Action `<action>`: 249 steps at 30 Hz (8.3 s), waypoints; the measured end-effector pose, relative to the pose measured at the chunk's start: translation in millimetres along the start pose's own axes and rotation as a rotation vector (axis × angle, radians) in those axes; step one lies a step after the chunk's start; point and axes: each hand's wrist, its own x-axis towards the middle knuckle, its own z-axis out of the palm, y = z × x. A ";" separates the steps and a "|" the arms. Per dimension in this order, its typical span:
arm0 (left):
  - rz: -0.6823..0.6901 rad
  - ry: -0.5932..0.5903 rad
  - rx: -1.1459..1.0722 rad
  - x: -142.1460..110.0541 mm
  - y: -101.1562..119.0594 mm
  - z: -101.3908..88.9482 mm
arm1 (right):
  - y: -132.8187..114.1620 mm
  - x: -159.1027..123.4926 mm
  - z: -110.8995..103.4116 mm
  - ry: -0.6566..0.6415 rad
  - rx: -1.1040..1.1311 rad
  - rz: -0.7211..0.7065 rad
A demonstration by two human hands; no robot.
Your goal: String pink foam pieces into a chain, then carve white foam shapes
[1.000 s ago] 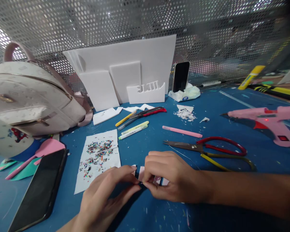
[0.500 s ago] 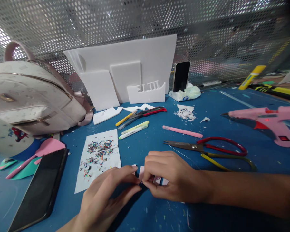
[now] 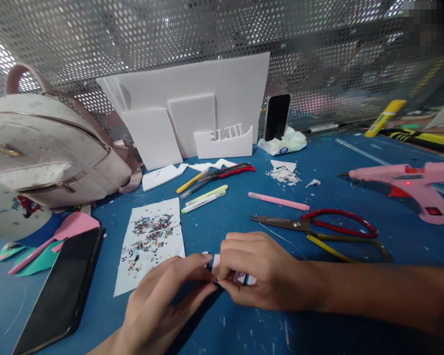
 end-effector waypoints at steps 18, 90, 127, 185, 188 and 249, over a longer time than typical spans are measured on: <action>0.087 -0.074 0.007 5.2 0.1 -3.2 | 3.2 -1.0 3.7 0.005 -0.012 -0.002; -0.137 -0.138 -0.153 7.6 -10.3 -4.9 | 6.5 -1.1 -3.0 -0.026 0.164 0.095; -0.051 -0.266 -0.200 18.3 -6.2 -4.6 | 3.6 -0.6 -2.0 -0.128 0.002 0.089; -0.123 -0.156 -0.354 3.4 -3.3 -6.3 | -1.1 0.6 -4.3 -0.006 0.056 -0.017; -0.125 -0.152 -0.369 2.1 -3.4 -6.5 | -0.9 0.4 -3.8 -0.006 0.048 -0.022; -0.188 -0.166 -0.289 3.5 -3.1 -4.1 | -0.3 -1.0 -2.6 -0.018 0.008 -0.054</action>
